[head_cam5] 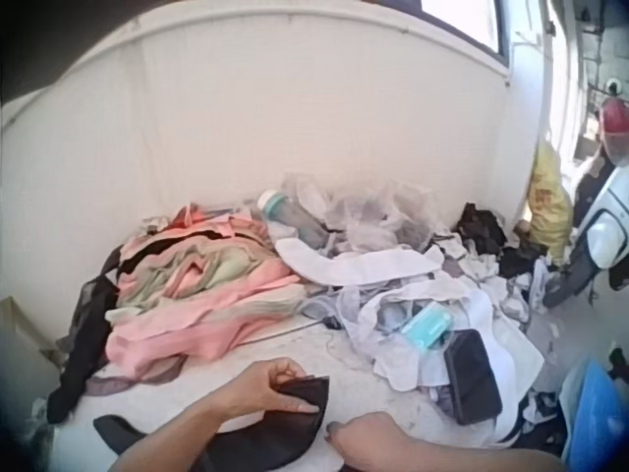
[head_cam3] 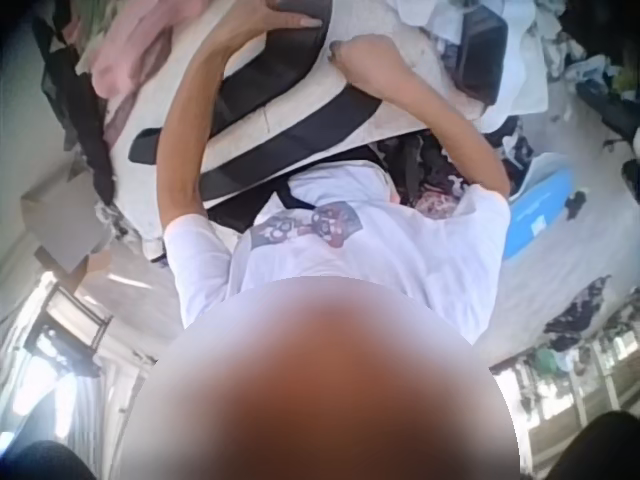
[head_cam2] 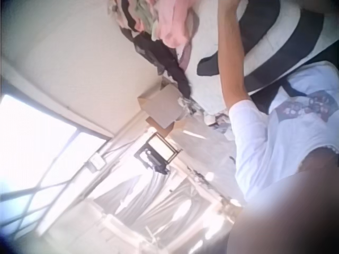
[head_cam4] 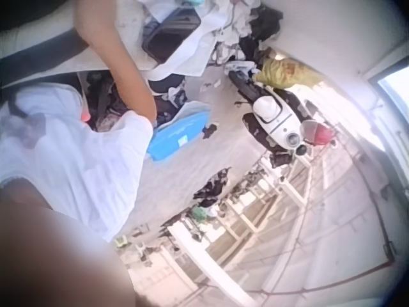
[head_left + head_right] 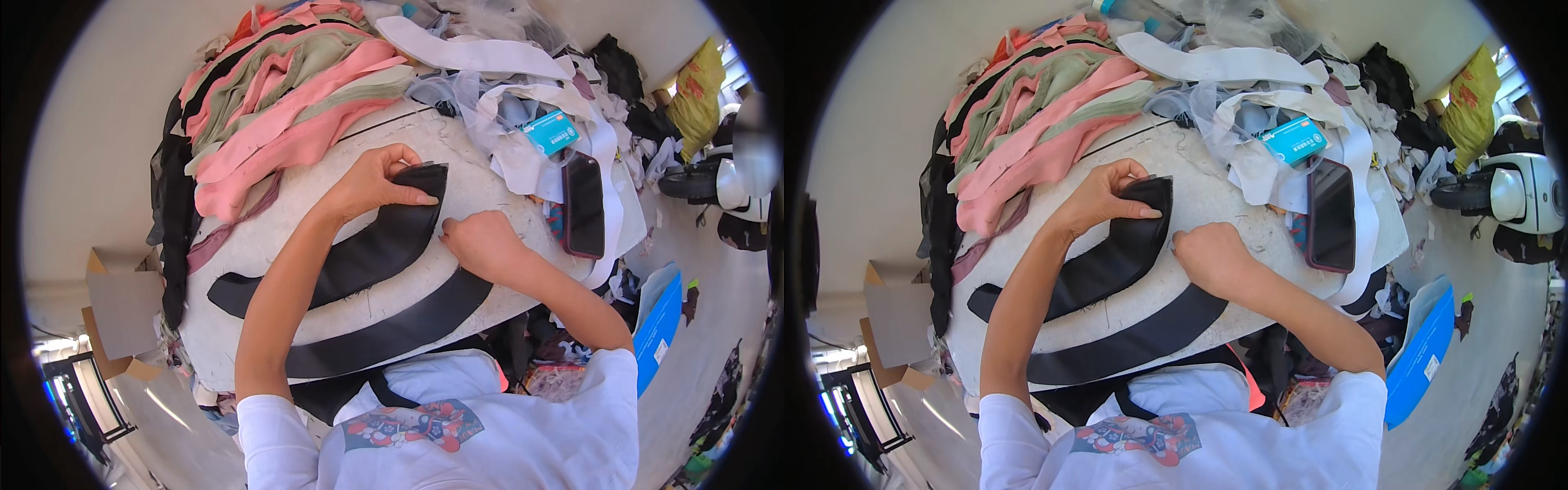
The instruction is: The person repeatedly picks up black fabric pieces from a table, folds them, and ties them with white string. The tied pieces are then placed on the floor. The person continues this process with multiple fabric pieces.
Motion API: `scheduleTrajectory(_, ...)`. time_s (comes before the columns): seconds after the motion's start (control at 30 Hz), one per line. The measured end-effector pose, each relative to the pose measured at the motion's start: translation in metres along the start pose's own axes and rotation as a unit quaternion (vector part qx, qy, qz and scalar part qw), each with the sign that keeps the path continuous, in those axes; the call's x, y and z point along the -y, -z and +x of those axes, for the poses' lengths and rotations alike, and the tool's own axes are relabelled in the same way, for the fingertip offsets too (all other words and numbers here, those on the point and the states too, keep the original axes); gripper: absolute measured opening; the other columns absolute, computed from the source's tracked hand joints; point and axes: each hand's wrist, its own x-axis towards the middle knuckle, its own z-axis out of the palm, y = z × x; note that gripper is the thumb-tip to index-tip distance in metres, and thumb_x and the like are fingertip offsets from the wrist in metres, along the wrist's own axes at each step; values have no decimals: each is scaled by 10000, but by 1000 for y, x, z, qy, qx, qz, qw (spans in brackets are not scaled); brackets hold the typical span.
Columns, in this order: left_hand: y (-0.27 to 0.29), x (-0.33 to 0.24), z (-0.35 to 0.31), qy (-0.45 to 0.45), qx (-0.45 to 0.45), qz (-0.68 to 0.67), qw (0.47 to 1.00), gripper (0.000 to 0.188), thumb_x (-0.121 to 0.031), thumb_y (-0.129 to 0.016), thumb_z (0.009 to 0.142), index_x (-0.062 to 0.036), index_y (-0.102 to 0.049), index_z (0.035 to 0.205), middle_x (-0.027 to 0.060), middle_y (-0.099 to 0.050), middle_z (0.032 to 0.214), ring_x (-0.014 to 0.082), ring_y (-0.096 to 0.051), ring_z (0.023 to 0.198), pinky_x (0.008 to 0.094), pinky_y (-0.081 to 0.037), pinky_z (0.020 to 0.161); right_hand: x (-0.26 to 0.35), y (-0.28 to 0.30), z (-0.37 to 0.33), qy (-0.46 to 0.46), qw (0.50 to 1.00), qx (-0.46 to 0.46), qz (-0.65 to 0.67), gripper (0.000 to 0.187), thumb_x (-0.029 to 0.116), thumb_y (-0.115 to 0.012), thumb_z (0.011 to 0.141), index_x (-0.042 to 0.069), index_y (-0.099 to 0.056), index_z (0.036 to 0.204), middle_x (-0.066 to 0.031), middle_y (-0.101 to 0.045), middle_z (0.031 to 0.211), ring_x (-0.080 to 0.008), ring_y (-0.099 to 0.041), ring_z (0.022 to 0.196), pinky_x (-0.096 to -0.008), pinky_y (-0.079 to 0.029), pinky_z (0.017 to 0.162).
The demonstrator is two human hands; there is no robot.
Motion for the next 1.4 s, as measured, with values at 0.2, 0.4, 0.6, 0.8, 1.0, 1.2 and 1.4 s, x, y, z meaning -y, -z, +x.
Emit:
scheduleTrajectory(0.2, 30, -2, 2, -65, -156, 225, 960, 259, -127, -720, 881, -30, -630, 1104, 41, -686, 889, 92, -614, 789, 255, -490, 707, 6, -1, -5, -7, 1000, 10, -13, 186, 197, -620, 874, 19, -645, 829, -169, -652, 655, -362, -670, 648, -470, -513, 589)
scheduleTrajectory(0.4, 70, 4, -41, -137, -231, 473, 839, 233, -78, -693, 820, -71, -691, 1053, 90, -681, 949, 230, -650, 835, 361, -525, 743, 7, 0, -5, 0, 1000, 4, -21, 212, 225, -642, 881, 17, -636, 841, -164, -652, 648, -354, -670, 641, -459, -503, 574)
scheduleTrajectory(0.6, 50, 20, -18, -216, -121, 684, 686, 170, -56, -681, 798, -80, -674, 967, 90, -596, 1085, 292, -609, 980, 421, -505, 781, 7, -2, -7, 8, 999, -10, -29, 207, 227, -654, 882, 29, -622, 834, -150, -646, 634, -350, -665, 626, -451, -500, 568)
scheduleTrajectory(0.8, 72, 6, -36, -113, -99, 599, 786, 86, -76, -682, 802, -49, -603, 821, 100, -611, 953, 300, -622, 904, 422, -490, 744, 5, -2, -17, 50, 998, -7, -32, 186, 210, -635, 897, 41, -608, 825, -135, -634, 614, -327, -662, 596, -434, -498, 539)
scheduleTrajectory(1.0, 77, -18, -51, 64, 17, 199, 978, 32, -79, -663, 851, -53, -645, 849, 53, -699, 1075, 118, -566, 688, 264, -455, 607, 15, 1, -22, 95, 994, 19, -59, 189, 225, -635, 901, 57, -611, 817, -115, -634, 611, -296, -670, 598, -418, -501, 528)
scheduleTrajectory(1.2, 38, -6, -33, 40, 101, -136, 985, 77, -97, -672, 864, -29, -647, 837, 123, -713, 939, 118, -587, 558, 239, -471, 525, 21, 31, -20, 92, 996, 19, 6, 234, 269, -646, 905, 70, -615, 787, -114, -622, 606, -308, -653, 593, -432, -487, 533)
scheduleTrajectory(1.4, 18, -3, -32, 84, 78, -128, 985, 197, -193, -680, 926, 2, -699, 950, 99, -712, 849, 151, -668, 630, 271, -556, 619, 14, 62, 0, 65, 981, 7, 180, 290, 294, -637, 912, 54, -612, 752, -124, -593, 605, -337, -610, 591, -428, -449, 553)
